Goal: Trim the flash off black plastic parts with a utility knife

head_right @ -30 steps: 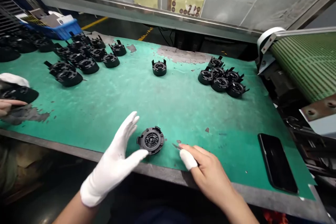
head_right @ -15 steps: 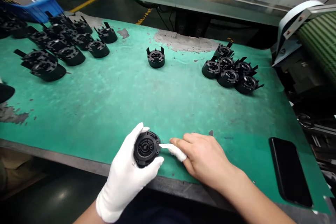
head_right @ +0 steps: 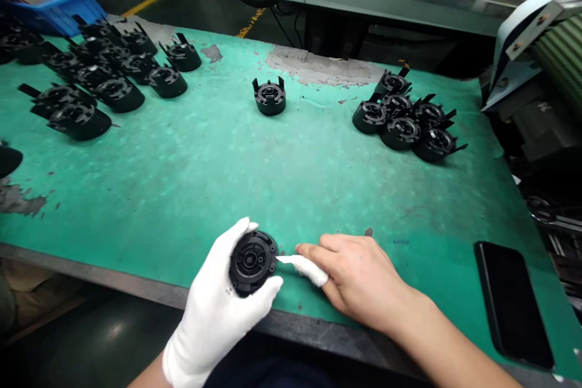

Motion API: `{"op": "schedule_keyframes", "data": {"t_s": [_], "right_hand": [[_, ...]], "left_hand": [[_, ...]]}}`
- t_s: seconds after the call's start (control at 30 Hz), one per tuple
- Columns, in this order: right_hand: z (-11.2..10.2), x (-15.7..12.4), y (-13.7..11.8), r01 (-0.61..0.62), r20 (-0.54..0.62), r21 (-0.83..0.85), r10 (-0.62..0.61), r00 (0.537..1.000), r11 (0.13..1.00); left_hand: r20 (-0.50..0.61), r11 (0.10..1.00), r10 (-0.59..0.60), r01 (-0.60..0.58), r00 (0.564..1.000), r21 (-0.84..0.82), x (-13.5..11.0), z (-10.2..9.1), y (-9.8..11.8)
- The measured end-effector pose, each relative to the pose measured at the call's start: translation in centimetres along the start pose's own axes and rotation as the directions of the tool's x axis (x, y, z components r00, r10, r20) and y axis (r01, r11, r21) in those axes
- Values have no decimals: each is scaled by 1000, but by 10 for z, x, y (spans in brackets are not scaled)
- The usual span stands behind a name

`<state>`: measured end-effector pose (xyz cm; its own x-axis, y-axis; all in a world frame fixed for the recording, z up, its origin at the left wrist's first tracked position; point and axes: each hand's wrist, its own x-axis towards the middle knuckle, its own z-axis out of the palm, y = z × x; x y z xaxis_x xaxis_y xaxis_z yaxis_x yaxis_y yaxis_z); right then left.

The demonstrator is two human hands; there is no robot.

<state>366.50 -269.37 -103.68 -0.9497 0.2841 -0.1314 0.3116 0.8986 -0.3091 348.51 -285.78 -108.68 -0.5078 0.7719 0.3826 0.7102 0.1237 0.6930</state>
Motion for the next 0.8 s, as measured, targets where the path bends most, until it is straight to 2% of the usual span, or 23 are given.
{"op": "schedule_keyframes", "data": {"t_s": [0.1,0.27,0.33,0.4,0.47,0.53,0.6,0.67,0.73,0.8], "right_hand": [[2,0,-1,30,12,-2,-30,999,1000],[5,9,1,-46,-21,-87,44,999,995],[6,9,0,-74,-54,6,74,996,997],[9,2,-4,-122,-152,258,165,974,958],[18,-10,-14,-143,-196,575,305,932,806],[33,-26,-33,-121,-129,787,353,927,605],[54,-40,-57,-87,-68,880,304,950,467],[77,-50,-85,-46,-71,942,333,940,331],[95,-53,-111,28,-55,997,441,896,66],[108,-54,-132,141,-26,972,512,859,-188]], "left_hand": [[-11,1000,1,-1,1000,-8,0,0,0],[-3,999,1,-2,1000,-38,-2,4,-1],[-6,998,-21,20,1000,-59,-2,3,-2],[14,989,-97,98,995,-113,3,-2,0],[126,951,-200,223,972,-215,12,-15,6],[329,881,-248,354,911,-315,19,-32,16],[516,815,-216,445,829,-373,16,-46,28],[600,770,-198,502,775,-394,3,-53,37],[601,779,-196,495,775,-384,-20,-53,41],[550,860,-163,391,819,-329,-43,-47,38]]}}
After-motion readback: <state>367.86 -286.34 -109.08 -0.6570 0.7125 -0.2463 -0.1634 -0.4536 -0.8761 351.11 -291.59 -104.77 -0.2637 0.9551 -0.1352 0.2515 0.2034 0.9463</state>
